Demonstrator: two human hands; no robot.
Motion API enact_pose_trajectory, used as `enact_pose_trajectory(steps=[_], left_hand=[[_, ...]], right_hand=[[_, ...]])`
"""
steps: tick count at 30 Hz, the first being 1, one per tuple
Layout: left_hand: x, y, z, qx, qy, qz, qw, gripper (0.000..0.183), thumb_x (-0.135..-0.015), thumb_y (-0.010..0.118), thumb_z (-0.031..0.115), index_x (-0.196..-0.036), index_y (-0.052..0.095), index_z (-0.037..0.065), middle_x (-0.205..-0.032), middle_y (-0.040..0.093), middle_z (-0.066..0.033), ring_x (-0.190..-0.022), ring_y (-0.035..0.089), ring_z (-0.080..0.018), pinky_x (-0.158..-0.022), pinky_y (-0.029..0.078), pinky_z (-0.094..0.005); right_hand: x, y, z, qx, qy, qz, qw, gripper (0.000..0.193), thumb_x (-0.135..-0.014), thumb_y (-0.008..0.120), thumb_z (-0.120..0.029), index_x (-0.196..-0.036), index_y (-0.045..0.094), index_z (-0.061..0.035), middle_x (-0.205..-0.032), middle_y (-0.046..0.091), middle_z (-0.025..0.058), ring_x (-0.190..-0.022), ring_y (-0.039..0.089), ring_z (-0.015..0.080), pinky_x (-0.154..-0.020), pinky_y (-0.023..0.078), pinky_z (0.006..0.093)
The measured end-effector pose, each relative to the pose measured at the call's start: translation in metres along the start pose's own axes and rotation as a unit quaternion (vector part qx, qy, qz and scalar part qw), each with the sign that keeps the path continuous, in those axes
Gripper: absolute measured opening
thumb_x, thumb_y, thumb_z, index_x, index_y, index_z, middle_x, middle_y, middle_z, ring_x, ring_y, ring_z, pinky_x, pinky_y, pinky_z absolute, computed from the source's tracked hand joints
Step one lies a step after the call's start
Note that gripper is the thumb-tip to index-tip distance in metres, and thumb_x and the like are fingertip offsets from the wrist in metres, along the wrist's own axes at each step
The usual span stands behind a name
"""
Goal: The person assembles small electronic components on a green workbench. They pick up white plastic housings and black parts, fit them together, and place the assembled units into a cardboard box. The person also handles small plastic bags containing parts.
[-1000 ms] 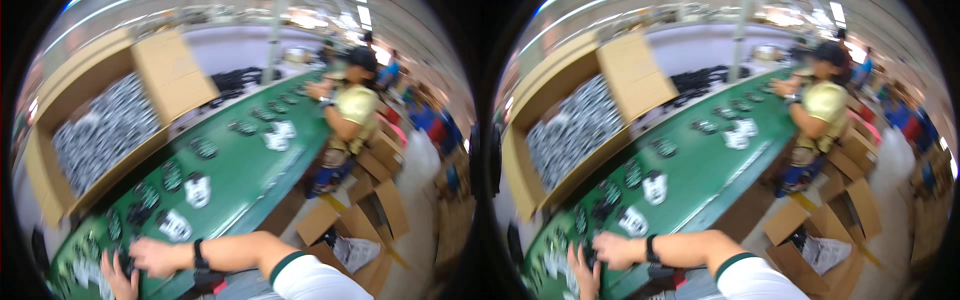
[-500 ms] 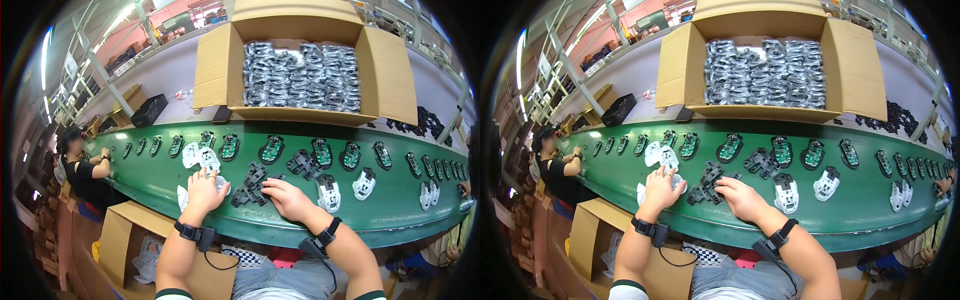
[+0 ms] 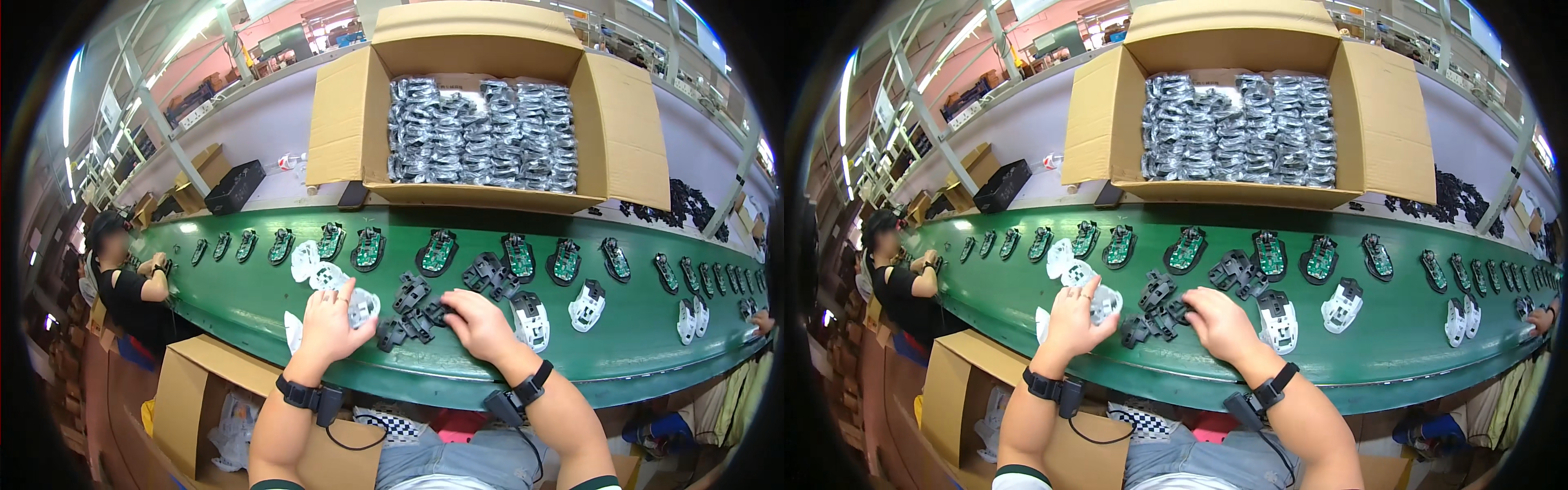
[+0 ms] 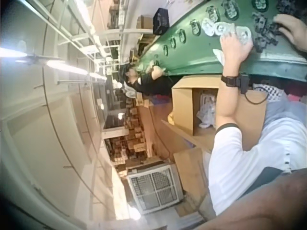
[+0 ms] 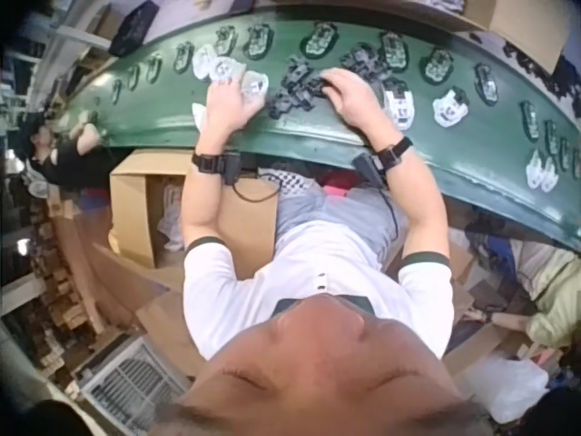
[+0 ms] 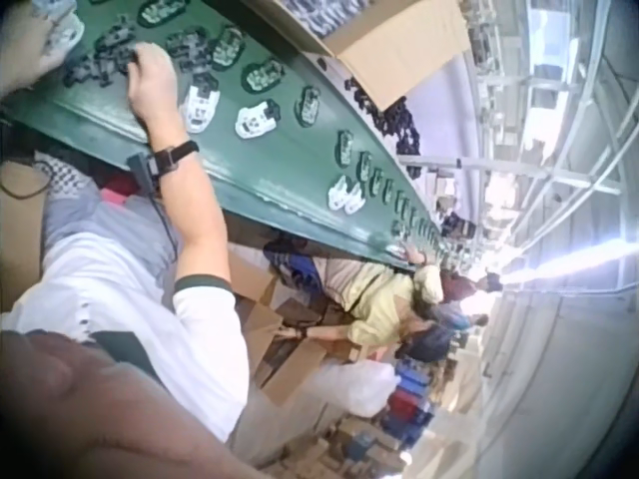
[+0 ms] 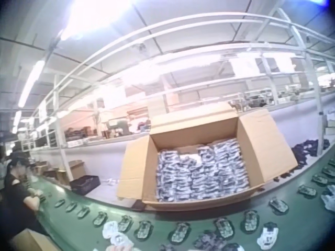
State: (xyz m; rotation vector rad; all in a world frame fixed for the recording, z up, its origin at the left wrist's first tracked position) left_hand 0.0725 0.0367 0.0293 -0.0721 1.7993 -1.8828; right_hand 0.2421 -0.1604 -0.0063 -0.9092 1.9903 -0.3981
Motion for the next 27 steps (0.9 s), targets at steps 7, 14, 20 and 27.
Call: enact_pose_trajectory(steps=[7, 14, 20, 27], left_hand=[[-0.003, 0.014, -0.015, 0.478, -0.017, 0.087, 0.874, 0.065, -0.08, 0.069, 0.001, -0.141, 0.045, 0.001, -0.124, 0.058, -0.0091, -0.114, 0.059, -0.0194, -0.102, 0.049, -0.0366], [0.001, 0.017, -0.024, 0.407, -0.043, 0.034, 0.912, 0.049, -0.076, 0.051, -0.002, -0.124, 0.05, 0.002, -0.131, 0.058, -0.0201, -0.127, 0.055, -0.0252, -0.104, 0.047, -0.0364], [0.004, -0.006, -0.011, 0.241, -0.192, -0.086, 0.947, 0.055, -0.082, 0.078, 0.02, -0.124, 0.052, -0.003, -0.114, 0.069, -0.025, -0.103, 0.071, -0.0272, -0.089, 0.055, -0.0342], [0.008, 0.006, 0.002, 0.423, -0.045, -0.042, 0.904, 0.071, -0.091, 0.073, 0.011, -0.15, 0.038, -0.007, -0.123, 0.067, -0.0184, -0.113, 0.066, -0.0214, -0.099, 0.051, -0.033]], right_hand=[[0.003, -0.016, 0.012, -0.055, 0.182, 0.023, 0.982, 0.028, -0.091, 0.065, -0.008, -0.118, 0.067, -0.0032, -0.103, 0.072, 0.0179, -0.087, 0.071, 0.0367, -0.08, 0.058, 0.0421], [0.005, -0.017, 0.0, 0.137, 0.079, -0.092, 0.983, 0.047, -0.078, 0.082, -0.028, -0.12, 0.071, -0.0067, -0.12, 0.067, 0.0109, -0.112, 0.063, 0.033, -0.096, 0.054, 0.042], [0.006, -0.017, -0.005, 0.179, 0.101, -0.106, 0.973, 0.055, -0.075, 0.085, -0.031, -0.122, 0.069, -0.0047, -0.12, 0.067, 0.0125, -0.112, 0.063, 0.033, -0.097, 0.053, 0.0419], [-0.008, -0.032, -0.017, 0.034, 0.087, 0.059, 0.994, 0.044, -0.075, 0.078, -0.012, -0.117, 0.068, -0.0027, -0.111, 0.069, 0.0137, -0.102, 0.067, 0.0328, -0.09, 0.055, 0.041]])
Point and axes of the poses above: each hand's wrist, its own x-axis away from the middle knuckle, its own y-axis out of the palm, z = x × y, the point moved 7 cm from there along -x, towards the middle knuckle
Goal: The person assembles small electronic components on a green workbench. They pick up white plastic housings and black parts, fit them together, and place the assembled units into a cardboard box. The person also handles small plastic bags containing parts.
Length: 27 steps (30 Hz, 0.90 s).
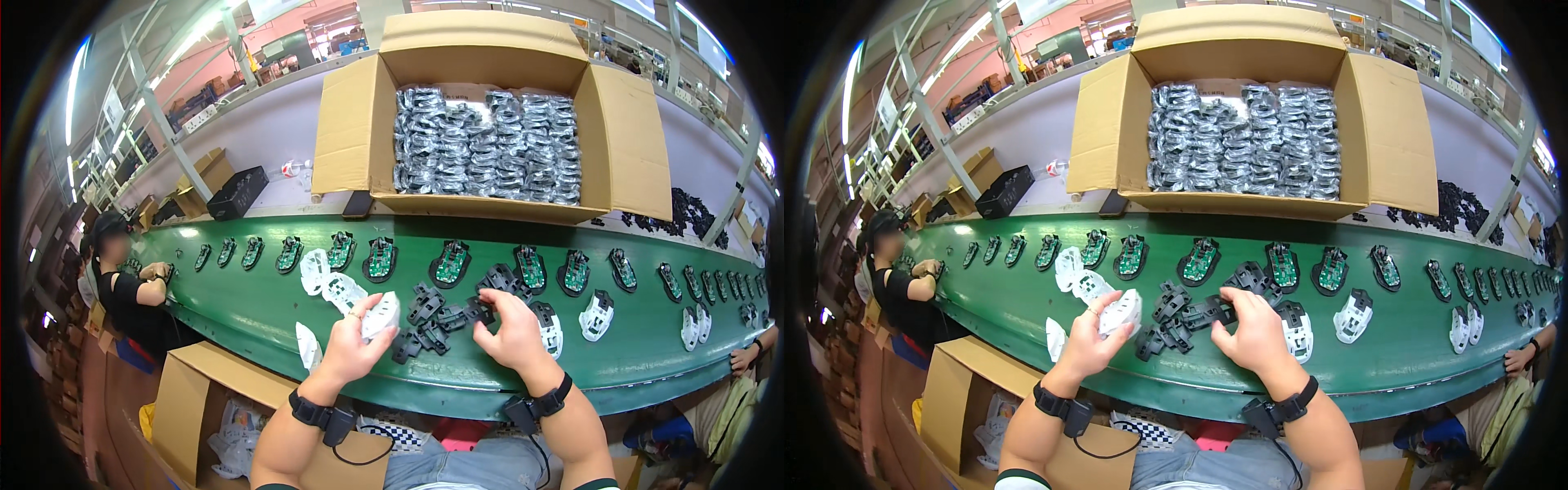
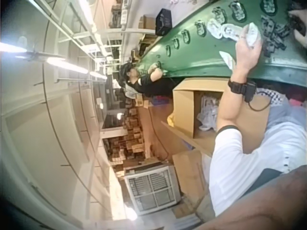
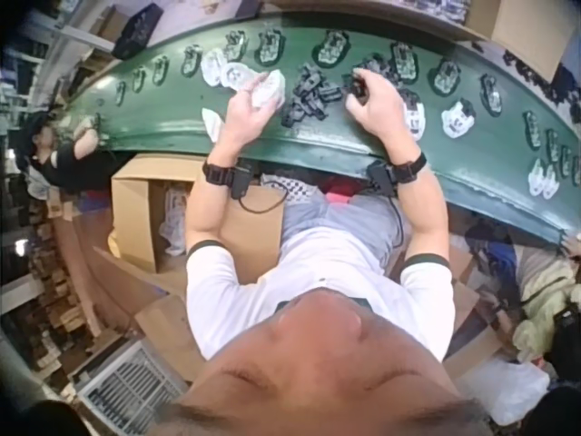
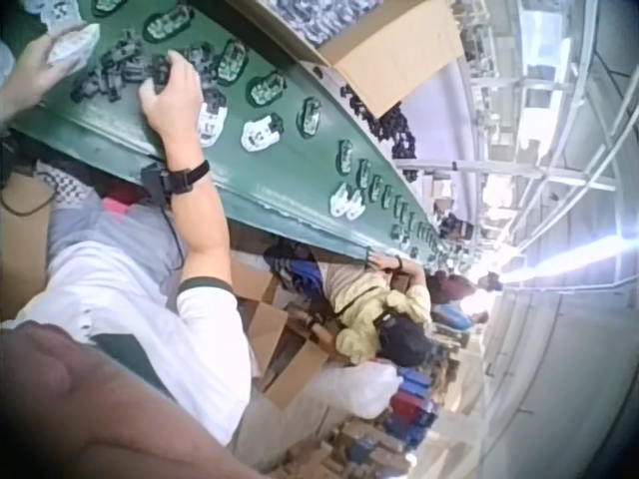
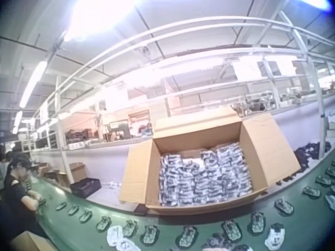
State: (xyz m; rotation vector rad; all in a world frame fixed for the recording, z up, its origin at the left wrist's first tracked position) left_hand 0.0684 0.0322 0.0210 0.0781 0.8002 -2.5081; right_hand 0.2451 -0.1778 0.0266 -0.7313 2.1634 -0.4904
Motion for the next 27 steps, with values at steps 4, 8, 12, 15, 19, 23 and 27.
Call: enact_pose_trajectory(steps=[4, 8, 12, 15, 19, 23, 27], left_hand=[[0.005, 0.02, 0.016, 0.239, 0.06, -0.046, 0.968, 0.069, -0.095, 0.069, 0.006, -0.154, 0.035, -0.005, -0.139, 0.059, -0.0156, -0.125, 0.059, -0.0211, -0.108, 0.046, -0.0347], [0.013, 0.048, 0.029, 0.37, 0.009, -0.13, 0.92, 0.061, -0.096, 0.068, 0.005, -0.149, 0.041, -0.003, -0.135, 0.061, -0.0125, -0.121, 0.061, -0.0177, -0.104, 0.049, -0.0325], [0.017, 0.062, 0.029, 0.402, 0.01, -0.134, 0.906, 0.061, -0.097, 0.068, 0.006, -0.15, 0.039, -0.002, -0.135, 0.06, -0.0119, -0.122, 0.06, -0.0173, -0.103, 0.05, -0.0324], [0.014, 0.062, 0.025, 0.414, 0.012, -0.12, 0.902, 0.061, -0.098, 0.068, 0.006, -0.151, 0.039, -0.002, -0.136, 0.059, -0.0122, -0.123, 0.059, -0.0175, -0.104, 0.049, -0.0326], [0.015, 0.06, 0.017, 0.408, -0.003, -0.114, 0.906, 0.063, -0.097, 0.068, 0.007, -0.151, 0.038, -0.003, -0.137, 0.059, -0.0131, -0.126, 0.058, -0.0181, -0.105, 0.047, -0.0326], [0.019, 0.049, 0.018, 0.333, 0.007, -0.144, 0.932, 0.061, -0.094, 0.07, 0.007, -0.148, 0.043, -0.002, -0.135, 0.06, -0.0133, -0.124, 0.059, -0.018, -0.105, 0.047, -0.0324], [0.018, 0.048, 0.038, 0.234, 0.091, -0.158, 0.955, 0.066, -0.088, 0.078, 0.01, -0.145, 0.048, -0.002, -0.132, 0.062, -0.0133, -0.122, 0.06, -0.0177, -0.105, 0.047, -0.0328]], right_hand=[[0.002, 0.002, -0.015, -0.094, -0.116, 0.057, 0.987, 0.052, -0.073, 0.063, 0.011, -0.123, 0.069, -0.0008, -0.112, 0.072, 0.019, -0.099, 0.071, 0.0345, -0.088, 0.058, 0.0393], [0.005, 0.014, -0.029, -0.12, -0.121, 0.081, 0.982, 0.049, -0.083, 0.061, 0.012, -0.131, 0.064, 0.0019, -0.12, 0.071, 0.0207, -0.103, 0.073, 0.0324, -0.092, 0.059, 0.0376], [0.004, 0.02, -0.035, -0.126, -0.124, 0.03, 0.984, 0.049, -0.089, 0.062, 0.009, -0.138, 0.057, 0.0052, -0.128, 0.068, 0.0227, -0.114, 0.07, 0.0347, -0.098, 0.056, 0.0378], [0.007, 0.03, -0.042, -0.152, -0.115, -0.082, 0.978, 0.079, -0.091, 0.069, -0.014, -0.156, 0.029, 0.0083, -0.157, 0.038, 0.0307, -0.145, 0.043, 0.042, -0.117, 0.039, 0.0439], [0.01, 0.047, -0.041, -0.159, -0.143, -0.127, 0.969, 0.089, -0.097, 0.068, -0.032, -0.161, 0.018, 0.0048, -0.165, 0.021, 0.0302, -0.153, 0.026, 0.0425, -0.123, 0.027, 0.0454], [0.015, 0.057, -0.02, -0.323, 0.007, -0.167, 0.931, 0.08, -0.091, 0.079, -0.02, -0.155, 0.037, 0.0001, -0.148, 0.049, 0.0201, -0.132, 0.055, 0.0283, -0.109, 0.046, 0.039], [0.024, 0.078, -0.008, -0.455, 0.128, -0.223, 0.853, 0.064, -0.084, 0.087, -0.012, -0.137, 0.054, 0.0002, -0.124, 0.066, 0.0076, -0.112, 0.064, 0.0145, -0.098, 0.053, 0.0334]])
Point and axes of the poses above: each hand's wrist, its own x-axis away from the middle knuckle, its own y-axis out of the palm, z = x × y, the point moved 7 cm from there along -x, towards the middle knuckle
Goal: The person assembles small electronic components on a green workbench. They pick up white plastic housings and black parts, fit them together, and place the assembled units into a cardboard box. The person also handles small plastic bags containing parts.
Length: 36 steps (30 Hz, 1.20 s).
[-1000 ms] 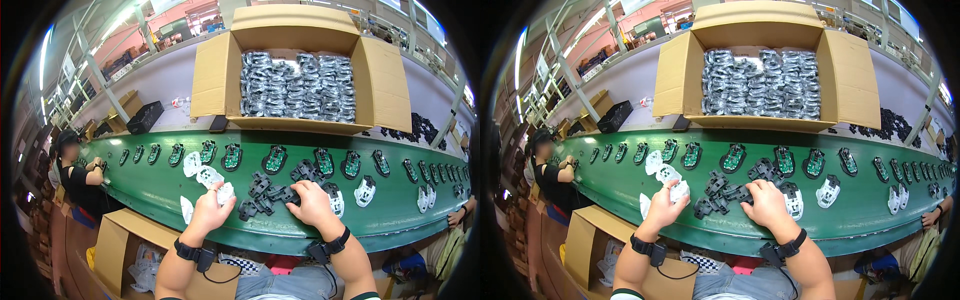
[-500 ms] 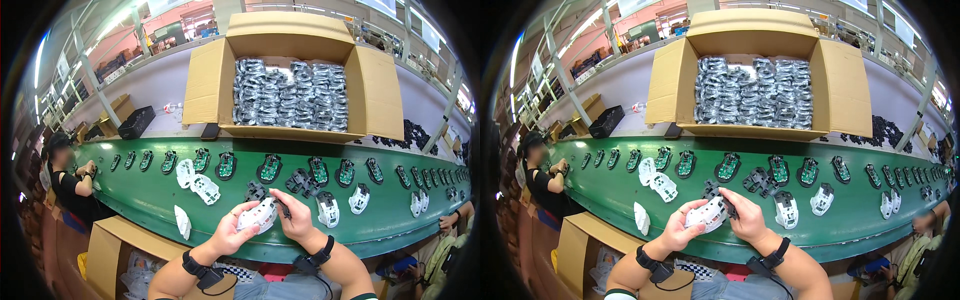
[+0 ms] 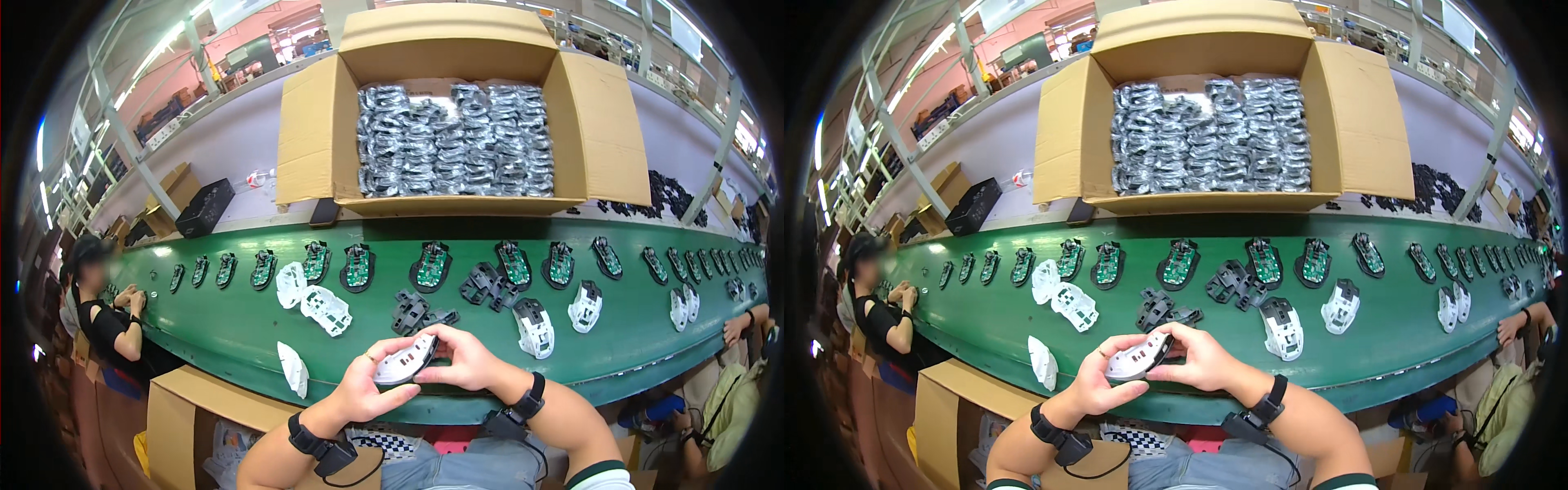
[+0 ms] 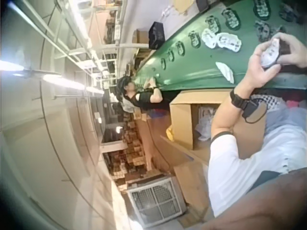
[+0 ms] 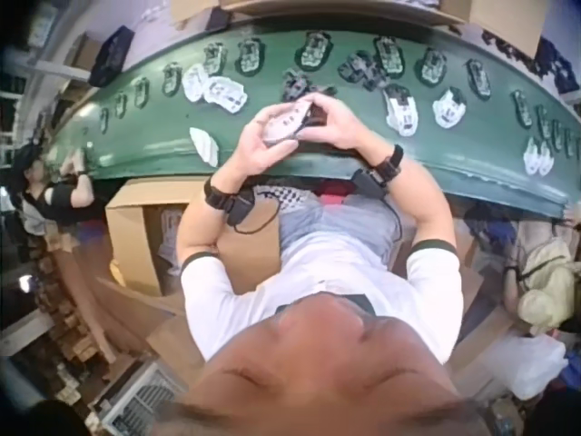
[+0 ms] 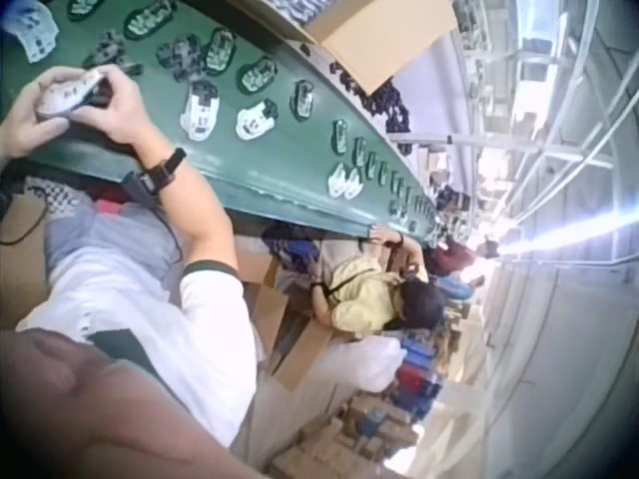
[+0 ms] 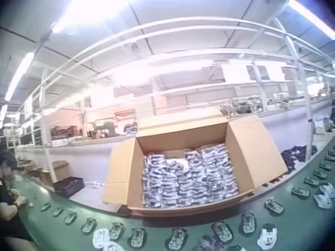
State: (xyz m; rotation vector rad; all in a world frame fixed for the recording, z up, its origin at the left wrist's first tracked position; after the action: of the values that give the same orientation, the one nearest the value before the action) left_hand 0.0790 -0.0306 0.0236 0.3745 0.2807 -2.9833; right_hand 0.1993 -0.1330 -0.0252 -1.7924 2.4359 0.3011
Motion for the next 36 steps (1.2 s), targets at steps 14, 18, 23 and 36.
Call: enact_pose_trajectory(steps=[14, 18, 23, 36], left_hand=[[0.0, -0.01, 0.036, -0.412, 0.187, 0.132, 0.882, 0.053, -0.07, 0.082, 0.012, -0.117, 0.062, 0.001, -0.107, 0.066, -0.0181, -0.097, 0.063, -0.0355, -0.088, 0.049, -0.0439], [0.003, -0.014, 0.033, -0.366, 0.193, 0.104, 0.904, 0.045, -0.072, 0.08, 0.015, -0.109, 0.058, 0.003, -0.103, 0.06, -0.0166, -0.092, 0.059, -0.0336, -0.084, 0.048, -0.0422], [0.004, -0.029, 0.016, -0.271, 0.154, 0.111, 0.944, 0.036, -0.081, 0.08, 0.028, -0.094, 0.056, 0.005, -0.094, 0.058, -0.013, -0.085, 0.055, -0.0282, -0.077, 0.046, -0.0383], [0.008, -0.027, -0.015, -0.065, 0.072, 0.11, 0.989, 0.022, -0.092, 0.067, 0.02, -0.09, 0.055, 0.003, -0.091, 0.058, -0.009, -0.078, 0.049, -0.0162, -0.072, 0.042, -0.0301]], right_hand=[[0.004, 0.015, -0.052, 0.373, -0.28, 0.116, 0.877, 0.053, -0.078, 0.083, -0.005, -0.128, 0.064, -0.0008, -0.113, 0.071, 0.0169, -0.098, 0.072, 0.0314, -0.084, 0.059, 0.0372], [0.009, 0.017, -0.053, 0.323, -0.267, 0.086, 0.904, 0.051, -0.079, 0.082, -0.003, -0.127, 0.065, 0.0004, -0.111, 0.072, 0.0157, -0.097, 0.072, 0.0299, -0.084, 0.059, 0.0374], [0.006, 0.025, -0.065, 0.282, -0.305, 0.05, 0.908, 0.036, -0.084, 0.079, -0.005, -0.117, 0.069, 0.0011, -0.114, 0.073, 0.0168, -0.099, 0.073, 0.032, -0.088, 0.058, 0.0392], [0.006, 0.03, -0.054, 0.256, -0.225, 0.036, 0.939, 0.026, -0.085, 0.078, -0.008, -0.11, 0.073, -0.0018, -0.09, 0.075, 0.0142, -0.08, 0.073, 0.0285, -0.072, 0.058, 0.0369]])
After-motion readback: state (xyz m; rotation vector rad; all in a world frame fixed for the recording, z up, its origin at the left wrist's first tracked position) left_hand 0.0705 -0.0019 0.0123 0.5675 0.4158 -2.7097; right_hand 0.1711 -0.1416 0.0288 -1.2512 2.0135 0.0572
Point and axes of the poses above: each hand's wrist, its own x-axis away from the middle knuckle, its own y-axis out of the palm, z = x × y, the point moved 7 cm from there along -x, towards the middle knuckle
